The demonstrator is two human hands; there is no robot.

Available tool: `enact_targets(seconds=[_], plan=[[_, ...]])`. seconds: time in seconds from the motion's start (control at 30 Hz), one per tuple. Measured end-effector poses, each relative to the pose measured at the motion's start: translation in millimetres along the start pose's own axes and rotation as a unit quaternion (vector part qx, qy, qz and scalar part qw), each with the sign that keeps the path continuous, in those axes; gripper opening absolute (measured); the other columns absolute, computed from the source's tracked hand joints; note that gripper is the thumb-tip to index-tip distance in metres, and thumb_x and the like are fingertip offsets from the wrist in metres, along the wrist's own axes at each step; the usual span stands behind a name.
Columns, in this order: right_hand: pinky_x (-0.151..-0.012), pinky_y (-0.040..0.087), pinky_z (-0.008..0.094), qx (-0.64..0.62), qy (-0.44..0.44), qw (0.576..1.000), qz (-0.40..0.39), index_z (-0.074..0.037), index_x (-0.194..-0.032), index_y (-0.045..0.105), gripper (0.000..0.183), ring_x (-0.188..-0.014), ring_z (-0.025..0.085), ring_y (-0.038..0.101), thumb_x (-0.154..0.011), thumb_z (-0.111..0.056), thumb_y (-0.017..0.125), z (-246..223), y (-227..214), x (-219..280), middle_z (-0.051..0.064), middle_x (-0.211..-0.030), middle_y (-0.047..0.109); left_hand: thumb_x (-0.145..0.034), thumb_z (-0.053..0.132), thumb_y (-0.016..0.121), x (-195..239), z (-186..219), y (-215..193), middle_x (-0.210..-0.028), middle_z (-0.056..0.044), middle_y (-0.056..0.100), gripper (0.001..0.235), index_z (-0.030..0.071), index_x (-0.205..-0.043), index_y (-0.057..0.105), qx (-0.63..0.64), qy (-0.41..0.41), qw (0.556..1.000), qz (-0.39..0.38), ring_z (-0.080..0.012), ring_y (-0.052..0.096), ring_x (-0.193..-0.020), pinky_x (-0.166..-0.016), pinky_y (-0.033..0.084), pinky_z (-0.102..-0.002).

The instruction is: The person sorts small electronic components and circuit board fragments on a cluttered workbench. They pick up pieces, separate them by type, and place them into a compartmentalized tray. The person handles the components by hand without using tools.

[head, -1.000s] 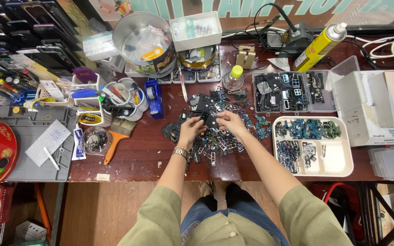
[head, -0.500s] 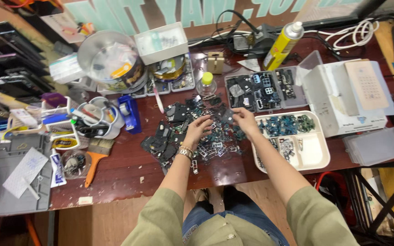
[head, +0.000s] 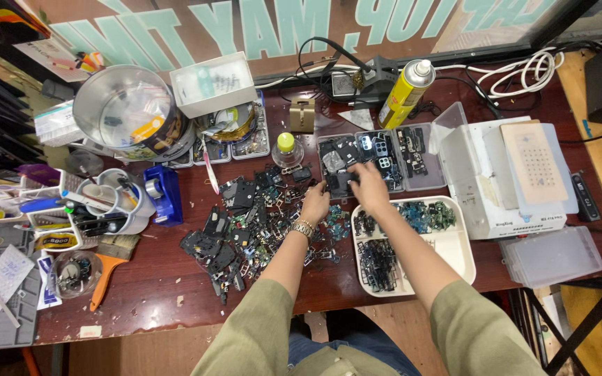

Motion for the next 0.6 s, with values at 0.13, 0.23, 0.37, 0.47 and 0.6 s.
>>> enact_targets(seconds=[0.13,0.23,0.37,0.47,0.6], plan=[[-0.097,0.05,0.047,0.02,-0.053,0.998,-0.023,-0.009,-0.116,0.066,0.036,-0.112,0.037,0.06,-0.081,-0.002,0.072,-13,4,8,0.014,-0.114,0.063,-0.09,0.014,0.056,11,14,-4,-0.137,-0.028,0.054,0.052,0.009,-0.142,0.059,0.006,-0.044,0.999,-0.006,-0.0423,0.055,-0.125,-0.109,0.043,-0.044],[-0.095,0.051,0.045,0.015,-0.033,0.998,-0.058,-0.008,-0.111,0.067,0.027,-0.106,0.033,0.063,-0.084,-0.003,0.071,-11,9,6,0.012,-0.108,0.066,-0.091,0.014,0.055,16,22,-12,-0.137,-0.026,0.054,0.05,0.013,-0.14,0.061,0.026,-0.074,0.997,-0.017,-0.0404,0.058,-0.123,-0.107,0.045,-0.043],[-0.089,0.053,0.043,-0.026,-0.009,0.998,-0.05,-0.005,-0.107,0.068,0.019,-0.097,0.031,0.067,-0.088,-0.006,0.071,-11,10,-7,0.012,-0.101,0.069,-0.092,0.016,0.058,17,21,-24,-0.124,-0.026,0.062,0.046,0.012,-0.137,0.064,0.033,-0.073,0.997,0.008,-0.0387,0.064,-0.114,-0.102,0.051,-0.041],[-0.083,0.054,0.041,-0.081,-0.013,0.996,-0.047,-0.004,-0.109,0.068,0.021,-0.09,0.029,0.069,-0.089,-0.009,0.071,-21,21,-14,0.013,-0.097,0.071,-0.093,0.017,0.062,20,15,-41,-0.119,-0.021,0.07,0.039,0.008,-0.131,0.065,0.084,-0.016,0.995,0.057,-0.0348,0.069,-0.112,-0.099,0.053,-0.041],[-0.08,0.058,0.036,-0.152,-0.039,0.982,-0.103,-0.005,-0.113,0.069,0.025,-0.085,0.023,0.074,-0.09,-0.013,0.071,-49,69,-7,0.01,-0.095,0.076,-0.091,0.017,0.069,47,-12,-85,-0.112,-0.02,0.069,0.032,0.006,-0.121,0.071,0.077,-0.008,0.986,0.146,-0.0337,0.069,-0.102,-0.09,0.054,-0.042]])
Point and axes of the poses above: each hand's wrist, its own x-axis away from the middle knuckle, its own y-axis out of the palm, z = x × y, the point moved 6 cm from there along -x, towards the middle knuckle
